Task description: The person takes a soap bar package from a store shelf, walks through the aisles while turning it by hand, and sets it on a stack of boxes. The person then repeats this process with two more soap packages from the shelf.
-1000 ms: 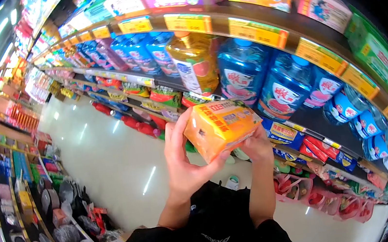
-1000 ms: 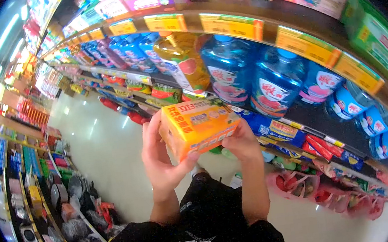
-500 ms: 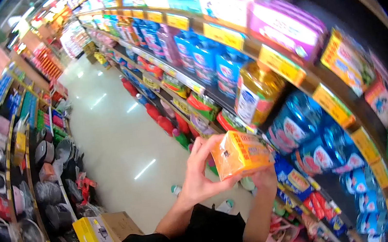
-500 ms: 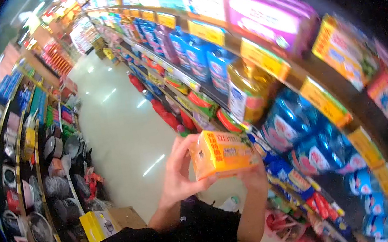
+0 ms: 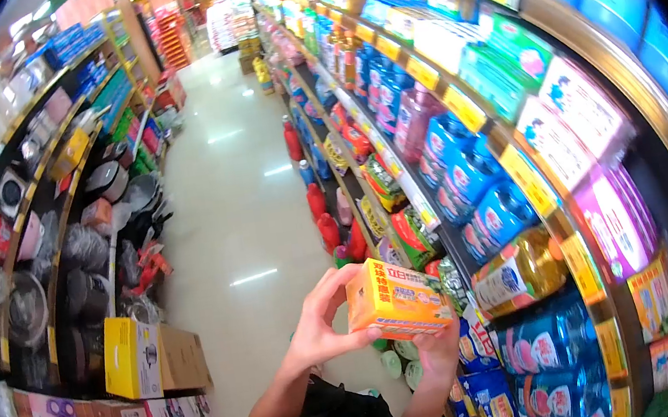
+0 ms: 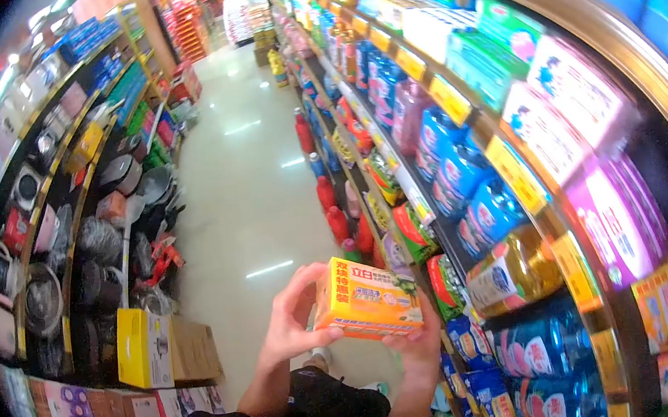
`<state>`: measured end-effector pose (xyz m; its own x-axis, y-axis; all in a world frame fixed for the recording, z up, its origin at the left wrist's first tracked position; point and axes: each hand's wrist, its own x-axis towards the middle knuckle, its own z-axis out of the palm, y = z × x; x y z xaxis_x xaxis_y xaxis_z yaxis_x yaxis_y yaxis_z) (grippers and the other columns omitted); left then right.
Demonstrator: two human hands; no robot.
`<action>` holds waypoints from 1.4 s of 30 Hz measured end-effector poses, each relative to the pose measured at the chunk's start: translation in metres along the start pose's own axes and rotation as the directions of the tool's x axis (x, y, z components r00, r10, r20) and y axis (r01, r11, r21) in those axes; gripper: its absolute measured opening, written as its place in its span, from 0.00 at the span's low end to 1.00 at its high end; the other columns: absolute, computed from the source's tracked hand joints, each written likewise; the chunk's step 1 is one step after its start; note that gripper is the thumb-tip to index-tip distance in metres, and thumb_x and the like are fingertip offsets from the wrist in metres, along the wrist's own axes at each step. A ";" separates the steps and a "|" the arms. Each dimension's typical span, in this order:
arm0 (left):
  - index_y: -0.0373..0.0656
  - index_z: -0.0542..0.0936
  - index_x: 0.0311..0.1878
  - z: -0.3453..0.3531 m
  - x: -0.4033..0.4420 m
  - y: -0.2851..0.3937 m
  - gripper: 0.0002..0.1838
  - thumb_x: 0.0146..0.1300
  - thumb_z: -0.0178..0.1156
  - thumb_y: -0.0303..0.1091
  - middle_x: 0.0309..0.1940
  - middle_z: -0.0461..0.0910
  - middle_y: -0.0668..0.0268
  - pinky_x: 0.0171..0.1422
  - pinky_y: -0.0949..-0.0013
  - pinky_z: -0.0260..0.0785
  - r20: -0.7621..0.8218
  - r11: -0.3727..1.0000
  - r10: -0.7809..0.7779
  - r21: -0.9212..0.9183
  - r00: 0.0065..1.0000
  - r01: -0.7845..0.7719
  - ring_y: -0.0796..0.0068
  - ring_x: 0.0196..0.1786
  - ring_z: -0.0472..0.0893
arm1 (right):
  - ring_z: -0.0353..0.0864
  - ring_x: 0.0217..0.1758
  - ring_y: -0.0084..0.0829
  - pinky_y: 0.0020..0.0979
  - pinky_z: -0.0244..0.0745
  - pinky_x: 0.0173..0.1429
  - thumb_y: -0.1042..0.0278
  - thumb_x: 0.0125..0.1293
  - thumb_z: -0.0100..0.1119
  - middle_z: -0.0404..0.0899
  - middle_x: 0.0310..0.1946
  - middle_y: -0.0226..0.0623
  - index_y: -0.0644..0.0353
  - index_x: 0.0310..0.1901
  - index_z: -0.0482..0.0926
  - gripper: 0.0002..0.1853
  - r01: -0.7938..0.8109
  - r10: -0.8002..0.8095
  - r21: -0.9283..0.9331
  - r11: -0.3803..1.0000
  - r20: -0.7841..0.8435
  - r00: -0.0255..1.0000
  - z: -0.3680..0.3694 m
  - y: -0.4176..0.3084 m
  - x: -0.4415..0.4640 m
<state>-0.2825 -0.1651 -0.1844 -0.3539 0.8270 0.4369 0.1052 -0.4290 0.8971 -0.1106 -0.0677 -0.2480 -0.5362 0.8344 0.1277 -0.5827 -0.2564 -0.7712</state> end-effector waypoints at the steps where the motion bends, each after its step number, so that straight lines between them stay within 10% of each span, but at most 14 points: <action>1: 0.33 0.67 0.64 -0.007 0.001 0.000 0.42 0.45 0.76 0.32 0.50 0.68 0.62 0.66 0.66 0.63 -0.024 1.000 0.006 0.004 1.000 -0.006 0.70 0.59 0.72 | 0.74 0.61 0.36 0.38 0.71 0.64 0.72 0.41 0.79 0.72 0.59 0.44 0.73 0.65 0.60 0.49 0.013 -0.013 -0.004 1.000 -0.001 1.000 0.008 0.004 0.005; 20: 0.34 0.72 0.56 -0.156 0.039 0.000 0.42 0.37 0.78 0.43 0.43 0.76 0.56 0.51 0.65 0.70 -0.111 0.888 0.213 0.436 0.971 -0.145 0.62 0.44 0.78 | 0.75 0.57 0.29 0.32 0.72 0.60 0.49 0.32 0.83 0.75 0.55 0.38 0.71 0.62 0.65 0.56 -0.156 0.174 -0.130 0.979 0.143 0.974 0.107 0.070 0.098; 30: 0.34 0.69 0.61 -0.234 -0.006 -0.047 0.42 0.45 0.77 0.44 0.49 0.77 0.55 0.58 0.63 0.71 -0.192 0.898 -0.103 0.403 0.976 0.174 0.63 0.51 0.79 | 0.74 0.58 0.31 0.35 0.70 0.63 0.50 0.40 0.81 0.74 0.56 0.39 0.71 0.65 0.62 0.54 -0.339 0.407 -0.306 0.889 0.192 0.893 0.097 0.171 0.116; 42: 0.35 0.66 0.65 -0.283 -0.044 -0.135 0.37 0.56 0.72 0.37 0.47 0.79 0.62 0.56 0.68 0.73 -0.371 0.743 -0.654 -0.152 0.659 0.651 0.75 0.50 0.80 | 0.74 0.57 0.28 0.31 0.66 0.64 0.58 0.63 0.67 0.75 0.54 0.39 0.69 0.60 0.68 0.30 -0.617 0.650 -0.294 0.730 0.021 0.760 0.086 0.285 0.123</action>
<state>-0.5439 -0.2461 -0.3433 -0.6468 0.6910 -0.3227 -0.2941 0.1644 0.9415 -0.3955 -0.0805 -0.3985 -0.7989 0.4569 -0.3911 0.0845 -0.5586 -0.8251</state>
